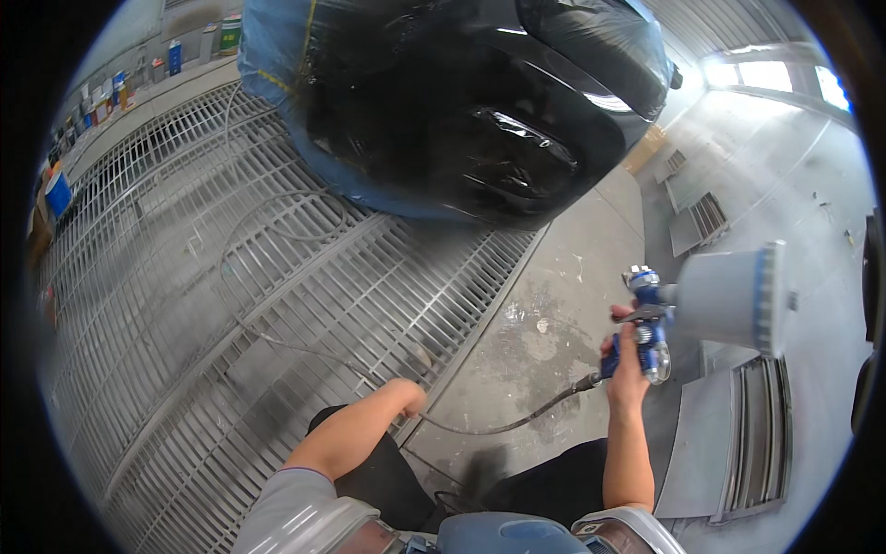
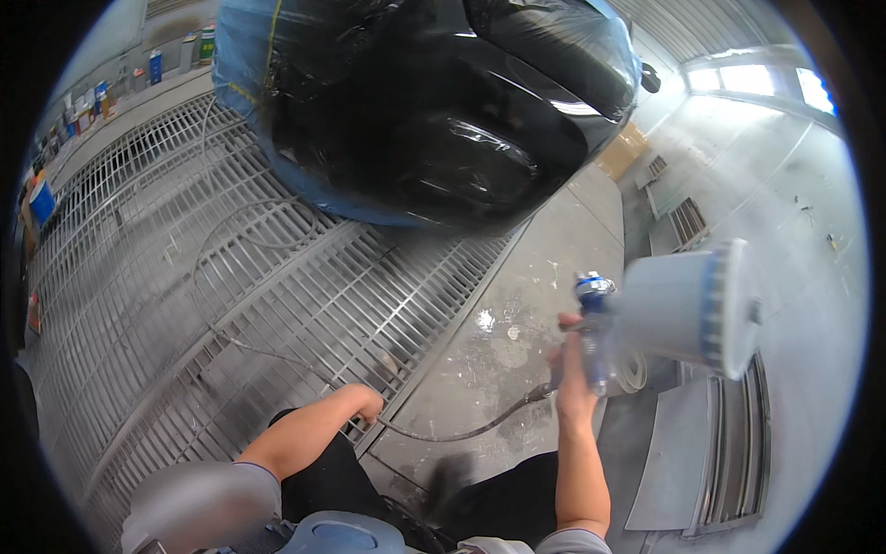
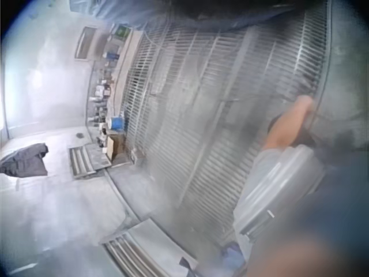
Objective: The person prepares paint by pouring it into a spray gun cup, then walks to a car in a paint booth and applies black paint to the front bumper and hood using a spray gun. The person moves around the vehicle to cover different areas and refills the spray gun from a paint can.
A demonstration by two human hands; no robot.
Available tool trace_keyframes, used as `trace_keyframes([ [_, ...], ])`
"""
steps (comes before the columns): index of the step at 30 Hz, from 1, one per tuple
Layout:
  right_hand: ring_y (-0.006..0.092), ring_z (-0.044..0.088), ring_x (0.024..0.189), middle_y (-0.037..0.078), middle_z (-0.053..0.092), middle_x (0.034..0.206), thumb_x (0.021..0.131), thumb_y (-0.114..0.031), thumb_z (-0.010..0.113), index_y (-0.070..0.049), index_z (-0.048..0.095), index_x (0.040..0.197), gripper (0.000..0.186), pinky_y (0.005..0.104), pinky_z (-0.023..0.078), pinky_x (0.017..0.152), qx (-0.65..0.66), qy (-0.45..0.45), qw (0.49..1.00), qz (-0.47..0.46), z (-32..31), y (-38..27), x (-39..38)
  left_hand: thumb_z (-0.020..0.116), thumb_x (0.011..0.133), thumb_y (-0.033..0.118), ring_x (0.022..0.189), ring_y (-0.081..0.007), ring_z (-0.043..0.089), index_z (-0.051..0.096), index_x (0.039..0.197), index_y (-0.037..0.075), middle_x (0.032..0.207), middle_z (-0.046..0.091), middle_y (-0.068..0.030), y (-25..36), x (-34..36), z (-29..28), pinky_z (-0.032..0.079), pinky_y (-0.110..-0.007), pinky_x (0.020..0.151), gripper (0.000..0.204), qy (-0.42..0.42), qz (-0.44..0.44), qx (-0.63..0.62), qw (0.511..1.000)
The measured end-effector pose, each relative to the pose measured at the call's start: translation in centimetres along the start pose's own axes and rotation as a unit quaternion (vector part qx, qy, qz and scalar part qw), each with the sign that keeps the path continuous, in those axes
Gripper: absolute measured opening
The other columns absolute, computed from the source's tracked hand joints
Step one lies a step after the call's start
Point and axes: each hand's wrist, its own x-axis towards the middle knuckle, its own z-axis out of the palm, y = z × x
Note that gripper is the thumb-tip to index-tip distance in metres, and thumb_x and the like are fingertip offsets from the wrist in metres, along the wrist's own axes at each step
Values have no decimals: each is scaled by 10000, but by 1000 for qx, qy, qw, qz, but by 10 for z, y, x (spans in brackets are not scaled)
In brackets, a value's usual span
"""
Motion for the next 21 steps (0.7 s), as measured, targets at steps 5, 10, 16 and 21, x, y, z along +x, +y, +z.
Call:
trace_keyframes([
  [5,87,573,672,107,696,1261,1092,-229,612,-58,516,1471,427,233,457,601,70,112,990,-52,-27,-21,13,812,893,342,723,-285,656,761,1019,26,850,713,-81,-1,-11,-12,536,-449,666,345,-27,14,-34,999],
  [10,102,566,651,113,686,1243,1113,-202,559,-59,522,1453,371,252,453,572,213,114,970,-32,-12,-35,72,772,907,427,956,-325,724,766,1112,121,1029,769,-108,13,-51,-16,567,-485,773,369,123,13,-47,991],
  [16,71,527,604,66,696,995,1068,-141,614,-23,652,1243,215,243,444,553,179,-1,978,109,-17,-107,147,750,870,445,1118,-311,663,765,1081,184,1061,724,-81,-8,-227,4,469,-507,1038,336,353,-91,-44,930],
  [21,94,523,576,81,698,1068,1064,-190,630,-24,566,1408,387,250,436,512,154,-48,955,248,-59,-169,188,763,869,412,1175,-296,639,761,1081,170,1104,719,-52,46,-414,6,433,-500,1100,322,318,-124,-23,940],
])
